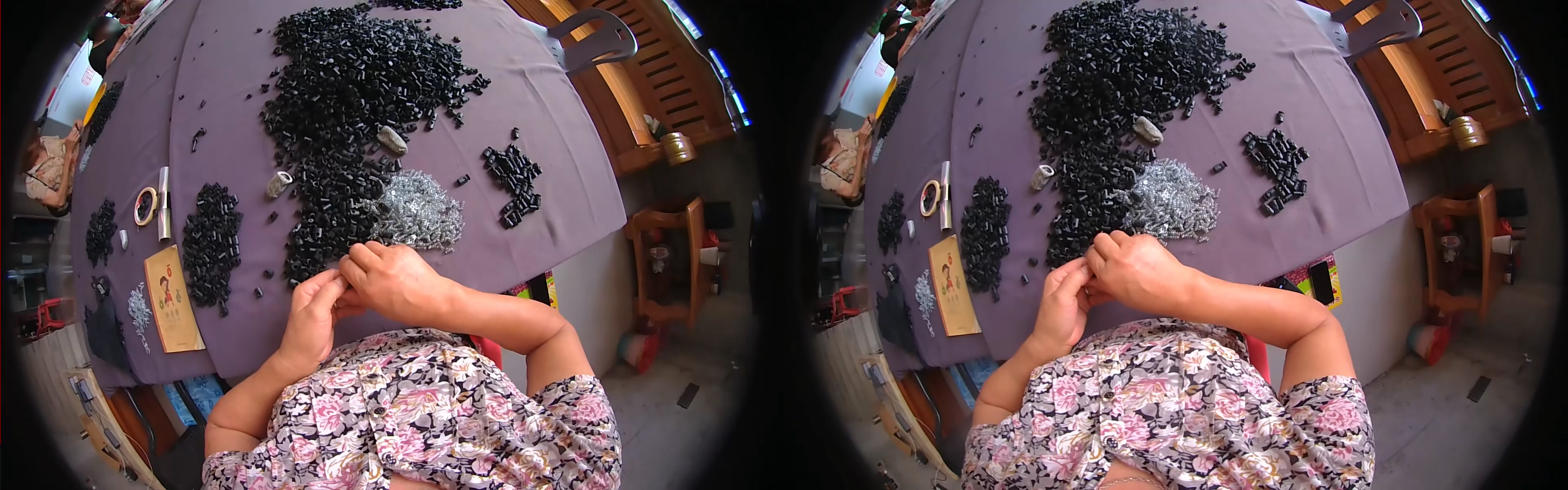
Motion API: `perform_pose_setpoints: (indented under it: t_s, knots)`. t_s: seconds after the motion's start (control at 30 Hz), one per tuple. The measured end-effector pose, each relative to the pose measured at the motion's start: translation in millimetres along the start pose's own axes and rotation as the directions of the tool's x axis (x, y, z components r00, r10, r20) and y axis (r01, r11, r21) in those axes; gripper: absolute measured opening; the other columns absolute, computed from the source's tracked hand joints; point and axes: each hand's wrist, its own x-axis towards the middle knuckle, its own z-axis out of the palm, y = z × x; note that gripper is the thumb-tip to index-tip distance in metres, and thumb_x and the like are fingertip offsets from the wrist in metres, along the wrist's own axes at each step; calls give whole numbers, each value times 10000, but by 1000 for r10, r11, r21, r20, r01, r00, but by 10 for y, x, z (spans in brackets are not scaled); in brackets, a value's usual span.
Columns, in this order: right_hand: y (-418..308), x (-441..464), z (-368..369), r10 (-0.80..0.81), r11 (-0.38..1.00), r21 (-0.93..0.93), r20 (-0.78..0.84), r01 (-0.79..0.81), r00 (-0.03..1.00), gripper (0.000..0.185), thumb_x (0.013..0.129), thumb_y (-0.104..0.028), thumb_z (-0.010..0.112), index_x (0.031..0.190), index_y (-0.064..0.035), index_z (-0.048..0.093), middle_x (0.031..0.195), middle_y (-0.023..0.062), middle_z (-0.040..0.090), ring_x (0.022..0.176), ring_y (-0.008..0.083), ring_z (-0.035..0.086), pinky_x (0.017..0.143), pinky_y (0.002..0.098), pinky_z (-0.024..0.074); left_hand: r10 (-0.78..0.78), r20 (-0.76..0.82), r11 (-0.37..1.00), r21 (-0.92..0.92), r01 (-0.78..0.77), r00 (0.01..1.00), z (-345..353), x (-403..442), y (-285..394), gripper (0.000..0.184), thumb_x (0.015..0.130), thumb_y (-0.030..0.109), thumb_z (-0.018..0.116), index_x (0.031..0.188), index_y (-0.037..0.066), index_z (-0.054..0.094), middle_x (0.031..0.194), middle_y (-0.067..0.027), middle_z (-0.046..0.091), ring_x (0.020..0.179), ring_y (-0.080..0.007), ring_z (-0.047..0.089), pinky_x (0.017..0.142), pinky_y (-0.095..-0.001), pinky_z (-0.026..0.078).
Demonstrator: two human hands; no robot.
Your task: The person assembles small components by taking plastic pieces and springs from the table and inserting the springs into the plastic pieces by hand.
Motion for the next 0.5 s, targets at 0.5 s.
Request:
perform_pose_setpoints:
  t_s: [0.5]
  knots:
    - [-9, -123, -7, 15, 989, 143, 41, -21, 999, 334, 788, -330, 764, 853, -34, 624, 835, 90, 570, 767, 265, 634, 650, 363, 552, -106, 51, 994, -24, 107, 993, 4, -22, -121, 298, 1060, 190, 417, 1060, 4, 650, 967, -85, 710, 868, -162, 707, 805, -326, 585]
